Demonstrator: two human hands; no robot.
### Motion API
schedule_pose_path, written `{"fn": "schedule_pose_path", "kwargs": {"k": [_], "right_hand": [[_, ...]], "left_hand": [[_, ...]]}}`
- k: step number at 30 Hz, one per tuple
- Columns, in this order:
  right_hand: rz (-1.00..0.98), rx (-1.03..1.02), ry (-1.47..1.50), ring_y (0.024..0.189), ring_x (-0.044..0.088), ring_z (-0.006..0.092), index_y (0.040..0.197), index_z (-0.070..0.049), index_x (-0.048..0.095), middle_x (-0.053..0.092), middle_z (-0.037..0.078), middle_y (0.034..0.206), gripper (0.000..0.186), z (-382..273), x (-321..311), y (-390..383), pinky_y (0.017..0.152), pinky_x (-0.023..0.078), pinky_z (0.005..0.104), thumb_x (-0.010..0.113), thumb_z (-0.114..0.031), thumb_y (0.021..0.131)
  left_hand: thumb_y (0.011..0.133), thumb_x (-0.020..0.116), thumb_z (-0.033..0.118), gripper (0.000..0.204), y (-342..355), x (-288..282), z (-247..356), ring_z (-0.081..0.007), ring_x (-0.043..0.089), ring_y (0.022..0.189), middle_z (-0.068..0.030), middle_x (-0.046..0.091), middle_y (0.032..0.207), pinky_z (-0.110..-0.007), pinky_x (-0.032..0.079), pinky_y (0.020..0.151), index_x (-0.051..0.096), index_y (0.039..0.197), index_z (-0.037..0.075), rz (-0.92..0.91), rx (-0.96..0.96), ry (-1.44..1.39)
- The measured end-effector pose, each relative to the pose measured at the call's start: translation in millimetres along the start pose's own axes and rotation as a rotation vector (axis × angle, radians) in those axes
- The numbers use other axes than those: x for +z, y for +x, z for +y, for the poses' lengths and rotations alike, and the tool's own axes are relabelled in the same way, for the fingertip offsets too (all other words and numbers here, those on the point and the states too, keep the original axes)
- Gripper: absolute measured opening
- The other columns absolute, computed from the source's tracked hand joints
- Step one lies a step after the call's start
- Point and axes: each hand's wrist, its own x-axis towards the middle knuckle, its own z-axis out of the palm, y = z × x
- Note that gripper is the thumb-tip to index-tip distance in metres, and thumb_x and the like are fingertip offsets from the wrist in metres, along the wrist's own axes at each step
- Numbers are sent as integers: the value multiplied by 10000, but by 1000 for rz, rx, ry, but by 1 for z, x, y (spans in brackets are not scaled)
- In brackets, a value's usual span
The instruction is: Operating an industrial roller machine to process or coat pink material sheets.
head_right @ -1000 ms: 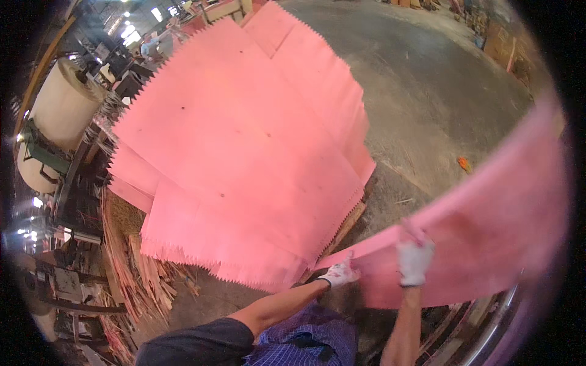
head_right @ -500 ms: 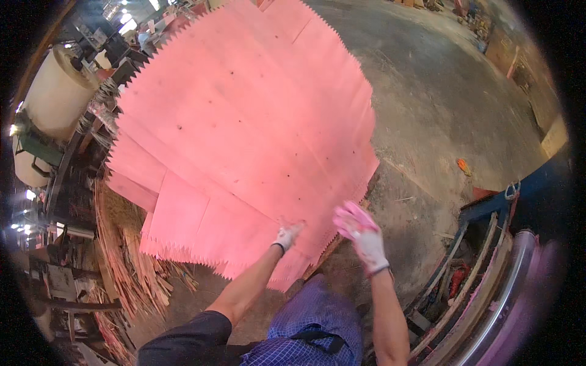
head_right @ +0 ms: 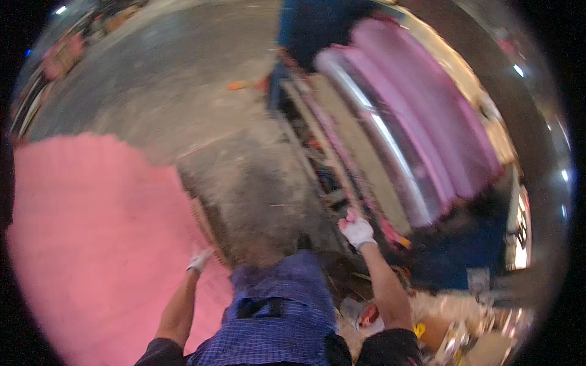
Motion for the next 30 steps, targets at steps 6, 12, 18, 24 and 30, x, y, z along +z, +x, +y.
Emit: {"fn": "schedule_pose_path", "kwargs": {"k": [6,12,18,24,30], "right_hand": [[130,-25,-814,1464,336,385,1579,-37,222,381,220,1564,715,197,-20,-13,1227,152,530,467,-317,969],[-228,329,-1183,1258,586,418,1505,-93,449,595,148,1414,593,335,-16,29,990,441,655,569,-193,933],[-583,281,-888,1026,723,304,1141,-127,760,742,83,1174,322,329,-100,88,813,563,484,553,-278,946],[-629,533,-286,782,739,185,875,-64,755,770,108,922,441,181,-285,95,580,573,374,550,-444,959],[243,376,1501,491,502,99,1111,-113,645,621,-35,703,358,185,-214,79,409,408,293,623,-442,972]], "left_hand": [[829,726,511,1067,21,52,28,-395,479,1381,-278,483,1488,-413,396,1130,175,1591,9,117,101,518],[790,802,425,1098,-21,95,16,-334,541,1339,-246,555,1433,-386,445,1085,188,1581,-26,124,-232,507],[775,843,369,1044,-50,140,103,-295,629,1167,-235,623,1311,-373,519,964,280,1544,-57,11,-301,676],[799,823,353,985,15,117,139,-288,643,1127,-200,632,1285,-375,521,955,311,1533,-58,-25,-218,658],[817,768,398,943,112,110,174,-319,564,1305,-227,568,1423,-399,455,1072,321,1531,-25,-210,-62,671]]}}
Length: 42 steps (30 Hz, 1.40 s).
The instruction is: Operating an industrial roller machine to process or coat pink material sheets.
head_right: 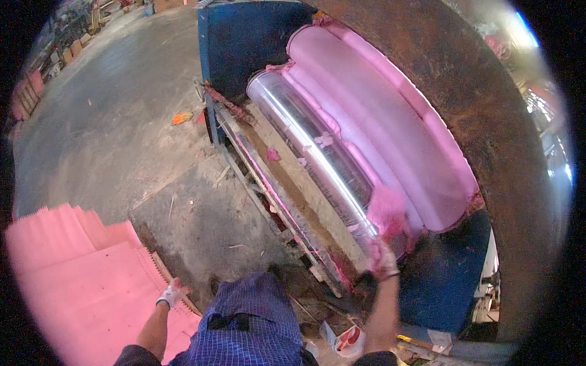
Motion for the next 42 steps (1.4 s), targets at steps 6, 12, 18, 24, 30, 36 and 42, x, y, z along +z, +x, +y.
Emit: {"fn": "schedule_pose_path", "kwargs": {"k": [6,12,18,24,30,36,42], "right_hand": [[184,203,251,410,419,35,1111,-92,631,478,-118,566,442,68,90,-67,367,328,231,642,-509,963],[417,-103,-532,394,456,102,934,-46,687,497,-29,577,539,-66,107,-118,325,343,254,593,-576,972],[555,-399,-1235,505,576,135,1007,-103,701,642,48,707,419,-332,-22,-11,389,479,318,505,-474,1004],[420,-93,-514,544,598,163,1215,-82,615,650,41,763,494,-429,-159,118,437,503,315,516,-515,1000],[33,141,-72,543,570,141,1347,-72,547,637,6,806,567,-345,-121,194,444,480,288,519,-526,1008],[-111,-326,-231,505,523,70,1372,-86,537,634,-20,809,440,-372,-115,190,362,405,224,491,-391,1058],[-132,-523,123,494,499,36,1383,-139,536,647,-5,823,337,-255,91,132,332,388,218,495,-235,1063]], "left_hand": [[841,796,404,982,55,-52,-54,-329,449,1403,-244,469,1503,-416,382,1147,275,1547,-36,-60,158,44],[846,762,300,917,87,-69,-36,-292,618,1183,-226,616,1325,-386,506,995,277,1545,-45,-67,78,-124],[822,772,261,897,111,-77,-126,-273,604,1188,-190,630,1282,-376,477,1022,315,1538,-27,18,-116,-123],[872,694,154,541,72,4,-124,-249,677,988,-117,701,1113,-371,544,912,544,1373,14,303,-5,-751],[866,736,286,547,-48,38,-121,-238,625,1032,-132,665,1125,-374,533,890,573,1314,17,195,-345,249],[984,496,369,348,115,59,88,-338,645,989,-162,681,1107,-464,515,879,652,1137,99,56,21,952],[905,723,123,637,161,-58,237,-231,625,1034,-73,637,1173,-380,538,913,447,1474,40,107,324,-463]]}}
